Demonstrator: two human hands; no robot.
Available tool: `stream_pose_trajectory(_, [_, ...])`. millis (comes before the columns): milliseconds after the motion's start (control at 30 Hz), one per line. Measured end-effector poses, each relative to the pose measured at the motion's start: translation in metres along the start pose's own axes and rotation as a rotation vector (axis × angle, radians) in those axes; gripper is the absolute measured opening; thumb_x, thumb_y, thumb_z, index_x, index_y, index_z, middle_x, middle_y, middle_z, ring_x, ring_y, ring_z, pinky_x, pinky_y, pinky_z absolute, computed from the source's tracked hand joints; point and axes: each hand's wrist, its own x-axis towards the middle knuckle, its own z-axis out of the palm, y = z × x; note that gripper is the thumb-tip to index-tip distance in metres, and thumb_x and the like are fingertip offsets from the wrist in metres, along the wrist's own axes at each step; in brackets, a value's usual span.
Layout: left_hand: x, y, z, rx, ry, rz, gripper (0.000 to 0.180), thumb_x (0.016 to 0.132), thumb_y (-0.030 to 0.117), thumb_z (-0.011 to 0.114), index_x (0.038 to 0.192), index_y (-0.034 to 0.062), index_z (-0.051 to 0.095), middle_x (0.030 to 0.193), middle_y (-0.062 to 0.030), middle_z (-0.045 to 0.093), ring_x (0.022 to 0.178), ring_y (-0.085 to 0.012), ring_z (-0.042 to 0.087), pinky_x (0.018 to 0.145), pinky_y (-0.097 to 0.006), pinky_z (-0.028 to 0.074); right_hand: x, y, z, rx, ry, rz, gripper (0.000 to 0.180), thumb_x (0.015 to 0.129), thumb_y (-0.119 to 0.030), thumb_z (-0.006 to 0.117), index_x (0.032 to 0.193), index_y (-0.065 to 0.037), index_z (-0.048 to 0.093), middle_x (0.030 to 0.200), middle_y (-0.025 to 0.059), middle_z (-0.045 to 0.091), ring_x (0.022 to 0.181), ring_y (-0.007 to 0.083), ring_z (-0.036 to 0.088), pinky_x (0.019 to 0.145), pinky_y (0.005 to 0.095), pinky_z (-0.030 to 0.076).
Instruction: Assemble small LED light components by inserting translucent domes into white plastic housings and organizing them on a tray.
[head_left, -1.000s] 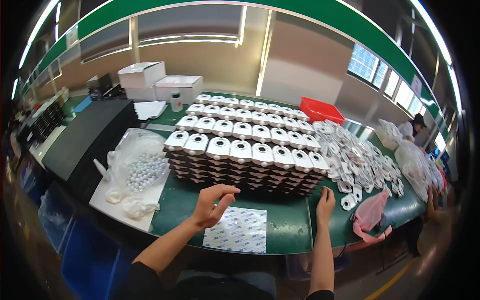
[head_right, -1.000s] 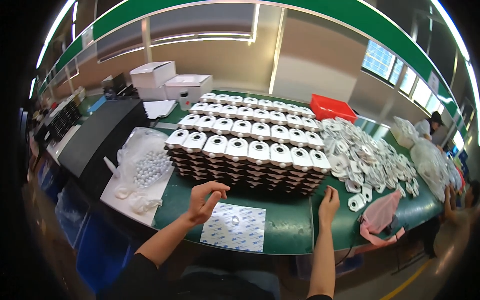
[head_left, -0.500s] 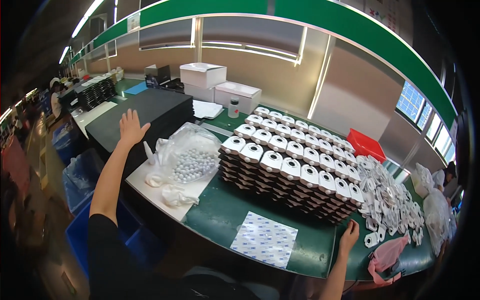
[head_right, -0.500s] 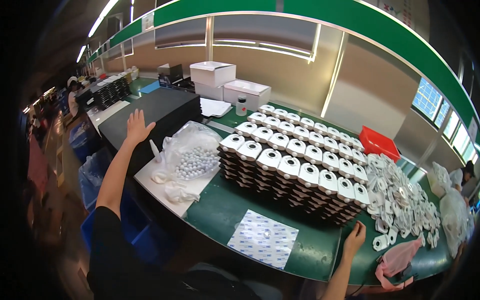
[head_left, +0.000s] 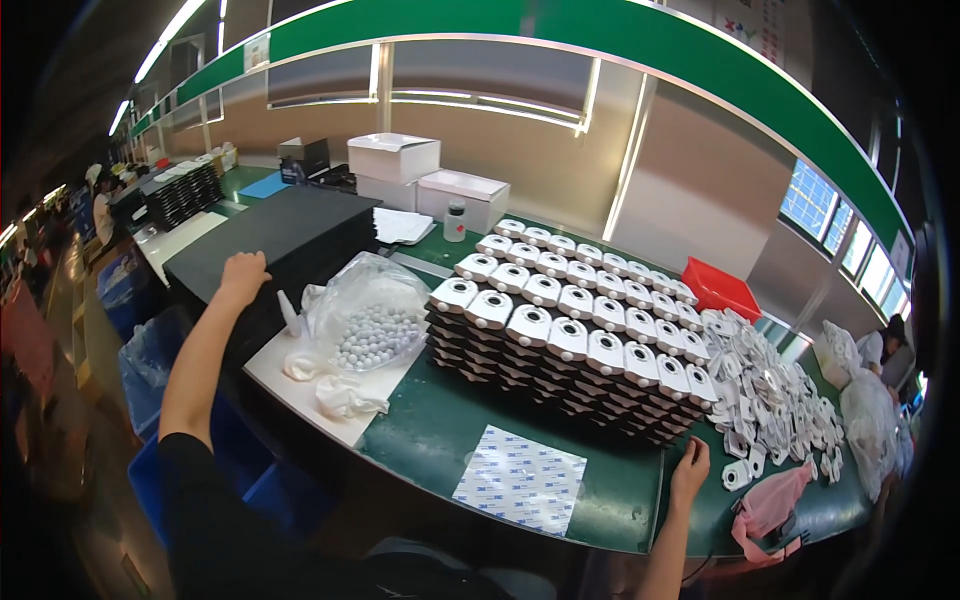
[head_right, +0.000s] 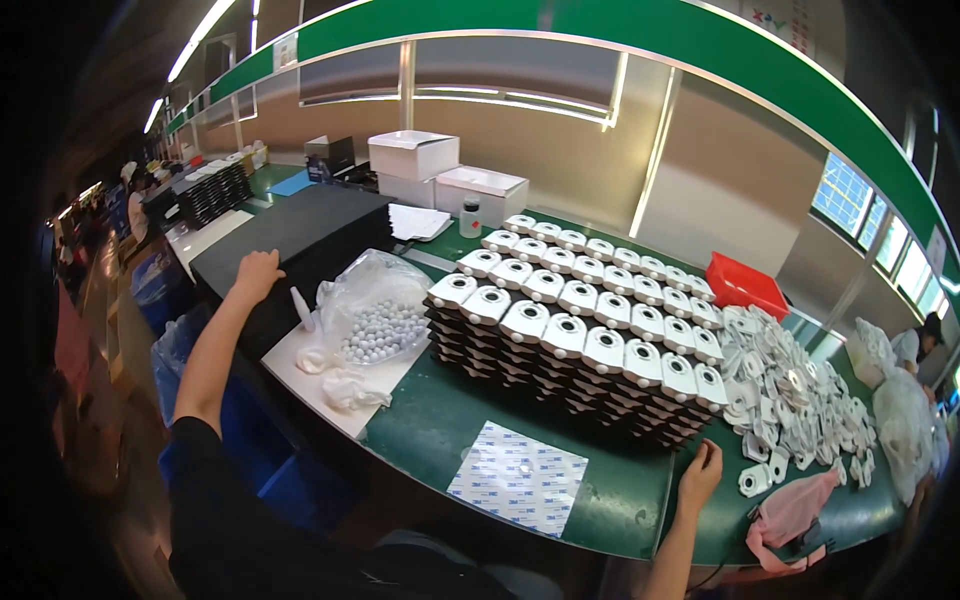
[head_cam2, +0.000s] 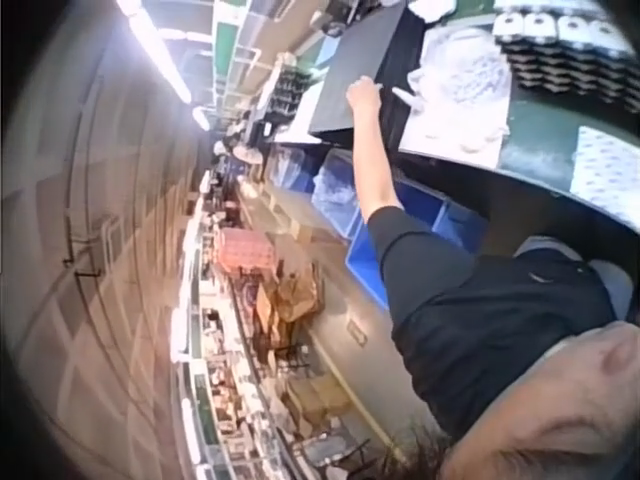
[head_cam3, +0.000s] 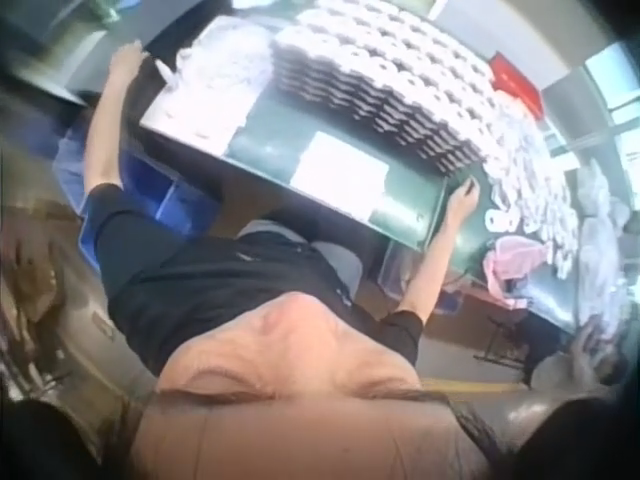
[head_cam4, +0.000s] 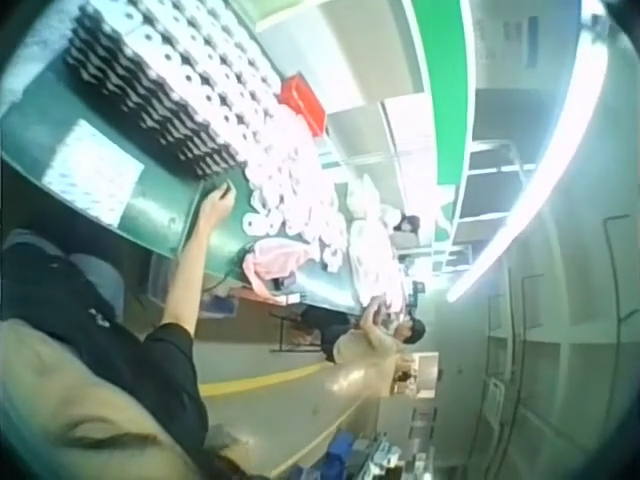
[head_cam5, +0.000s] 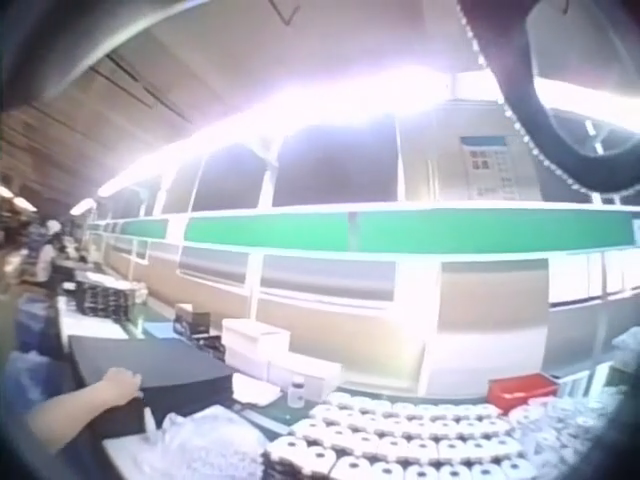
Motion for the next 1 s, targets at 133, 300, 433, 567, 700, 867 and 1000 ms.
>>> stream_pose_trajectory(133, [0.031, 0.006, -0.061, 0.011, 0.107, 0.076, 0.014, 0.08, 0.02, 0.056, 0.077, 0.0058, 0.056, 0.074, -0.0131, 0.062, 0.075, -0.0286, 0.061, 0.064, -0.038, 0.049, 0.0, 0.004, 0.0, -0.017, -0.003, 0.007, 0.02, 0.088, -0.015, 0.048, 0.096, 0.001, 0.057, 0.087, 0.0142, 0.06, 0.08, 0.024, 0.057, 0.072, 0.0318, 0.044])
stream_pose_trajectory(300, [0.037, 0.059, -0.134, -0.171, 0.34, 0.219, 0.013, 0.082, 0.015, 0.052, 0.088, 0.0032, 0.053, 0.078, -0.0144, 0.061, 0.074, -0.0311, 0.06, 0.065, -0.04, 0.048, 0.0, 0.006, 0.003, 0.018, 0.023, 0.027, 0.019, 0.088, -0.014, 0.049, 0.095, 0.001, 0.057, 0.087, 0.0141, 0.06, 0.079, 0.0239, 0.057, 0.071, 0.0322, 0.044])
stream_pose_trajectory(433, [0.03, 0.127, -0.141, -0.416, 0.645, 0.477, 0.031, 0.08, 0.006, 0.053, 0.111, 0.0026, 0.052, 0.096, -0.0143, 0.061, 0.084, -0.0271, 0.061, 0.071, -0.035, 0.049, 0.0, 0.005, 0.0, 0.001, 0.03, 0.013, 0.018, 0.086, -0.013, 0.051, 0.095, 0.0, 0.058, 0.087, 0.0148, 0.06, 0.079, 0.0255, 0.058, 0.071, 0.033, 0.045])
stream_pose_trajectory(567, [0.026, 0.199, -0.144, -0.53, 0.753, 0.626, 0.039, 0.074, -0.001, 0.049, 0.113, 0.0034, 0.054, 0.106, -0.015, 0.06, 0.094, -0.0285, 0.06, 0.082, -0.034, 0.049, 0.0, 0.008, 0.0, 0.0, 0.057, 0.026, 0.017, 0.085, -0.013, 0.052, 0.094, -0.001, 0.059, 0.086, 0.0143, 0.06, 0.077, 0.0247, 0.058, 0.07, 0.0324, 0.045])
stream_pose_trajectory(700, [0.019, 0.264, -0.136, -0.635, 0.774, 0.732, 0.037, 0.075, 0.005, 0.049, 0.112, 0.004, 0.055, 0.106, -0.0131, 0.06, 0.092, -0.0281, 0.06, 0.082, -0.034, 0.049, -0.004, -0.008, 0.003, 0.018, 0.047, 0.073, 0.015, 0.084, -0.012, 0.053, 0.092, -0.001, 0.06, 0.082, 0.013, 0.061, 0.074, 0.0238, 0.058, 0.068, 0.0323, 0.045])
stream_pose_trajectory(867, [0.01, 0.296, -0.132, -0.662, 0.705, 0.814, 0.042, 0.07, 0.007, 0.056, 0.112, 0.0035, 0.054, 0.108, -0.0107, 0.06, 0.093, -0.0271, 0.059, 0.081, -0.033, 0.048, -0.004, -0.001, -0.001, 0.005, 0.067, 0.055, 0.014, 0.083, -0.01, 0.054, 0.091, -0.001, 0.06, 0.084, 0.0127, 0.062, 0.075, 0.0242, 0.059, 0.068, 0.0321, 0.045])
stream_pose_trajectory(1000, [-0.005, 0.28, -0.137, -0.83, 0.332, 0.858, 0.051, 0.075, 0.025, 0.064, 0.118, 0.0028, 0.049, 0.119, -0.0131, 0.052, 0.111, -0.0293, 0.048, 0.097, -0.036, 0.036, -0.005, -0.007, -0.001, 0.011, 0.065, 0.057, 0.015, 0.083, -0.011, 0.054, 0.093, -0.001, 0.059, 0.085, 0.0124, 0.062, 0.077, 0.0235, 0.059, 0.069, 0.0315, 0.045])
